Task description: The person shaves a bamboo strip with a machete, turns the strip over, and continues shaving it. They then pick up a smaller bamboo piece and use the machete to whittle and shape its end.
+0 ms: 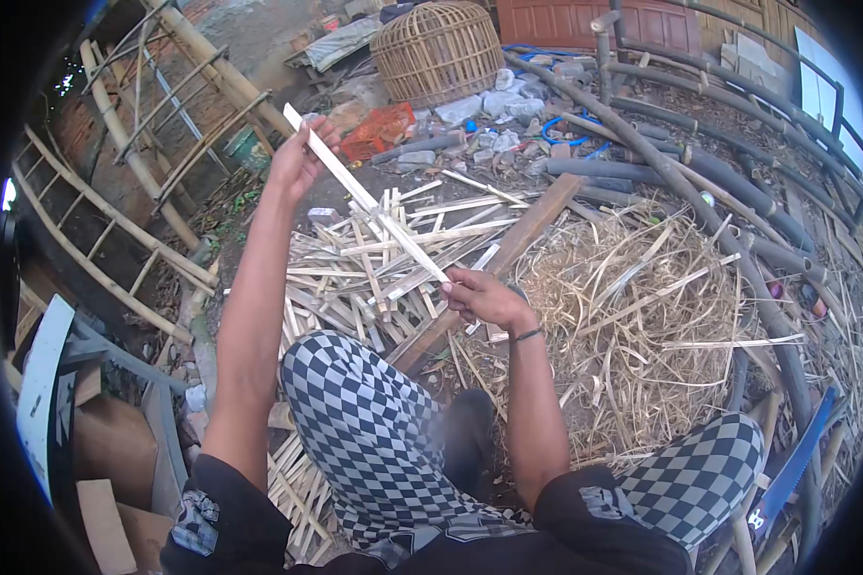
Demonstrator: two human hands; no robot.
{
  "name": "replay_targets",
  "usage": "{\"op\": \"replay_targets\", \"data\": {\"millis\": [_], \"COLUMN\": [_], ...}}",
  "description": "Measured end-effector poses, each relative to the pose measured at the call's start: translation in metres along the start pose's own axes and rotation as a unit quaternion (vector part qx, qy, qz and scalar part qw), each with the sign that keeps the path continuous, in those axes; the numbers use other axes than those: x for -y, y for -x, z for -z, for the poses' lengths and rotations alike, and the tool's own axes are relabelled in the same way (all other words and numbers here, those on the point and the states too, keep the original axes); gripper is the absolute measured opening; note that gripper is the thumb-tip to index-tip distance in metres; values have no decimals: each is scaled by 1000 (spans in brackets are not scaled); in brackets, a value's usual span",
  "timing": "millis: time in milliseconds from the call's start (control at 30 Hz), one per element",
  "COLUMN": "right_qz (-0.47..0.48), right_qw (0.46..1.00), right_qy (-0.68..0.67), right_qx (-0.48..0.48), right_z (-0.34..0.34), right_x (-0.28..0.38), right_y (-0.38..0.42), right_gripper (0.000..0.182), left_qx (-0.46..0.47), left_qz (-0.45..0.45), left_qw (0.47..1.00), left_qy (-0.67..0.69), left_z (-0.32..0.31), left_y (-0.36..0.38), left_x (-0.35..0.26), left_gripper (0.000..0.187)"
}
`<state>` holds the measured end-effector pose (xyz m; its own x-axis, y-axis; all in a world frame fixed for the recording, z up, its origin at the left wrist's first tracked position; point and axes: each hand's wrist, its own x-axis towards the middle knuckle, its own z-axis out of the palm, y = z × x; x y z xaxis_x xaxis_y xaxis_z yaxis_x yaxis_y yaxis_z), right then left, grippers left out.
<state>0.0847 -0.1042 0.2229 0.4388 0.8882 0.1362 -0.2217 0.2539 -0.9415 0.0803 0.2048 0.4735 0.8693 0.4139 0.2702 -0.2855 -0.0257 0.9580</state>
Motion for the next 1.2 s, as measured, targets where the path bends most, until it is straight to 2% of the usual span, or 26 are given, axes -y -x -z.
{"op": "replay_targets", "data": {"millis": [33, 100, 133, 167, 233, 300, 433, 600, 767, 933, 1000, 1100, 1200], "right_qz": [-6, -5, -10, -35, -36, -33, -24, -17, -40, -64, -44, -64, -74], "right_qw": [995, 992, 988, 993, 993, 991, 990, 991, 983, 979, 976, 972, 972], "right_qy": [103, 126, 155, 108, 108, 114, 117, 108, 134, 149, 181, 182, 179], "right_qx": [16, 0, -20, -19, -21, -57, -80, -79, -122, -120, -117, -134, -130], "right_z": [1, 0, 1, 0, -5, -11, -7, 5, 10, 38, 46, 52, 63], "right_x": [4, 4, 4, 1, -4, -4, -1, 3, 9, -1, -7, -6, -10], "right_y": [2, 6, 10, 9, 10, 9, 14, 22, 37, 52, 54, 67, 76], "right_gripper": [21, 22, 23, 24, 25, 26, 25, 26, 26, 30, 32, 37, 40], "left_qx": [-6, -14, -3, 5, 7, -35, -24, -34, -101, -165, -164, -149, -179], "left_qz": [-1, 3, 37, 56, 74, 100, 74, 88, 90, 74, 80, 85, 92], "left_qw": [1000, 1000, 998, 997, 994, 991, 993, 990, 986, 984, 983, 985, 979], "left_qy": [1, -1, -50, -60, -77, -86, -85, -104, -93, -11, -6, -29, -14], "left_z": [3, 8, 12, 16, 26, 25, 9, -15, -26, -23, -17, -3, 9], "left_y": [13, 41, 52, 60, 66, 64, 59, 48, 37, 25, 25, 25, 24], "left_x": [5, 23, 31, 33, 37, 34, 38, 51, 66, 74, 76, 80, 85], "left_gripper": [47, 44, 43, 41, 39, 29, 18, 17, 16, 18, 21, 23, 27]}}
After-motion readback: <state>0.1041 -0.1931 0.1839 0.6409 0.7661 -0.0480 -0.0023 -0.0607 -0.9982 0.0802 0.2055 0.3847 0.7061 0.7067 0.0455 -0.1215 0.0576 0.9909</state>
